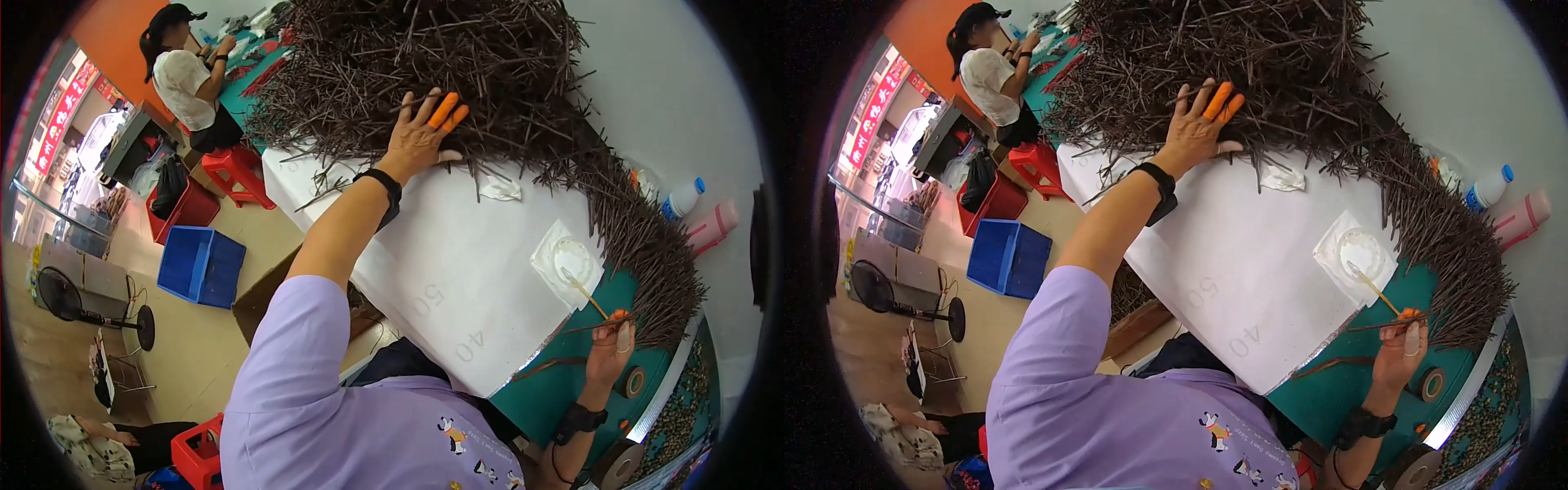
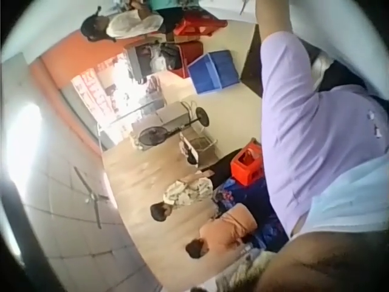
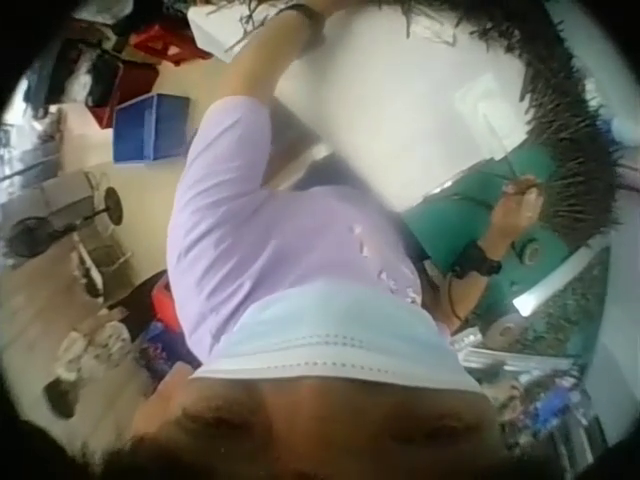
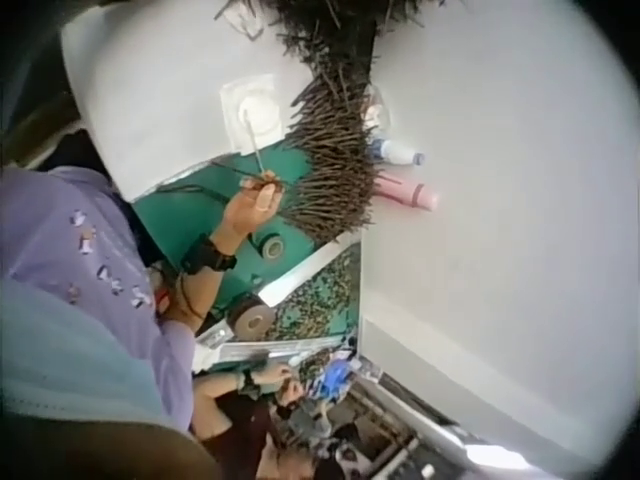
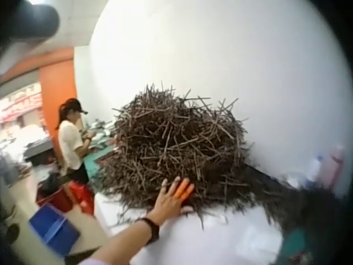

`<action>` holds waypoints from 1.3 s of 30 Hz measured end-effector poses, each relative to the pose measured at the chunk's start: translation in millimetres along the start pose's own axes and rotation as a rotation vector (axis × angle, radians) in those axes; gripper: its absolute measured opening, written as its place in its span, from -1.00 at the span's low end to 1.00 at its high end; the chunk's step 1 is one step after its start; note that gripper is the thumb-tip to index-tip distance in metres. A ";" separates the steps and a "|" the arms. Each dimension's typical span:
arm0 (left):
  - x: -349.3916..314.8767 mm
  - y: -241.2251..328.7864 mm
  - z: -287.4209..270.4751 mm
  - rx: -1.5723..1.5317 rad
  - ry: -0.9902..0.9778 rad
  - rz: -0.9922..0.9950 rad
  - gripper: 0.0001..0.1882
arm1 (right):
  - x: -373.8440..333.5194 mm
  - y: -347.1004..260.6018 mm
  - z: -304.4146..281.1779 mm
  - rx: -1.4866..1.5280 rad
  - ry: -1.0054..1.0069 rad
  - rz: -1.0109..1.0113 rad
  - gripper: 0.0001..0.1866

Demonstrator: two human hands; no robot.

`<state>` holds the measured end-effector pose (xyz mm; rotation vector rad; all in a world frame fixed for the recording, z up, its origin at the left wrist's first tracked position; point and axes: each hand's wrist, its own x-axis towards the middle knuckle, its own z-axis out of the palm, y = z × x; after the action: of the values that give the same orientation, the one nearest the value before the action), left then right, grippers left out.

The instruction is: The person picks up a bundle of twigs, applies glue to the base using a stick, and wraps floral tape around them to secure the bundle before setting it aside.

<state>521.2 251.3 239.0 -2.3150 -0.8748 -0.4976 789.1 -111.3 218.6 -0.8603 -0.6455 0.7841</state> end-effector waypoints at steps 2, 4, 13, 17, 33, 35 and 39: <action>8.3 0.3 4.9 -0.007 0.010 -0.031 -0.18 | -0.2 -2.7 -4.1 0.006 0.016 -0.005 -0.83; 12.8 -2.8 9.1 0.001 0.006 -0.022 -0.17 | -0.5 -6.0 -6.8 0.032 0.042 -0.031 -0.80; -2.2 3.9 -15.8 -0.039 -0.024 -0.045 -0.17 | 3.9 -8.4 -9.7 0.092 0.009 -0.035 -0.82; -15.7 17.4 -37.4 -0.067 -0.032 -0.113 -0.22 | 4.2 -5.3 -17.4 0.101 0.030 -0.022 -0.81; -119.3 -14.2 -94.7 -0.646 -0.149 -0.733 -0.74 | 9.9 -4.4 -40.2 0.185 -0.002 0.100 -0.75; -140.5 -58.9 -85.1 -0.518 -0.379 -0.768 -0.84 | 11.2 -2.0 -37.4 0.157 0.002 0.092 -0.75; -160.4 -112.4 -50.5 -0.606 -0.735 -0.560 -0.84 | 11.1 2.1 -40.4 0.154 -0.010 0.116 -0.75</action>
<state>322.9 211.1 237.5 -2.8339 -1.9802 -0.1077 825.4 -118.0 198.6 -0.7587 -0.5400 0.9311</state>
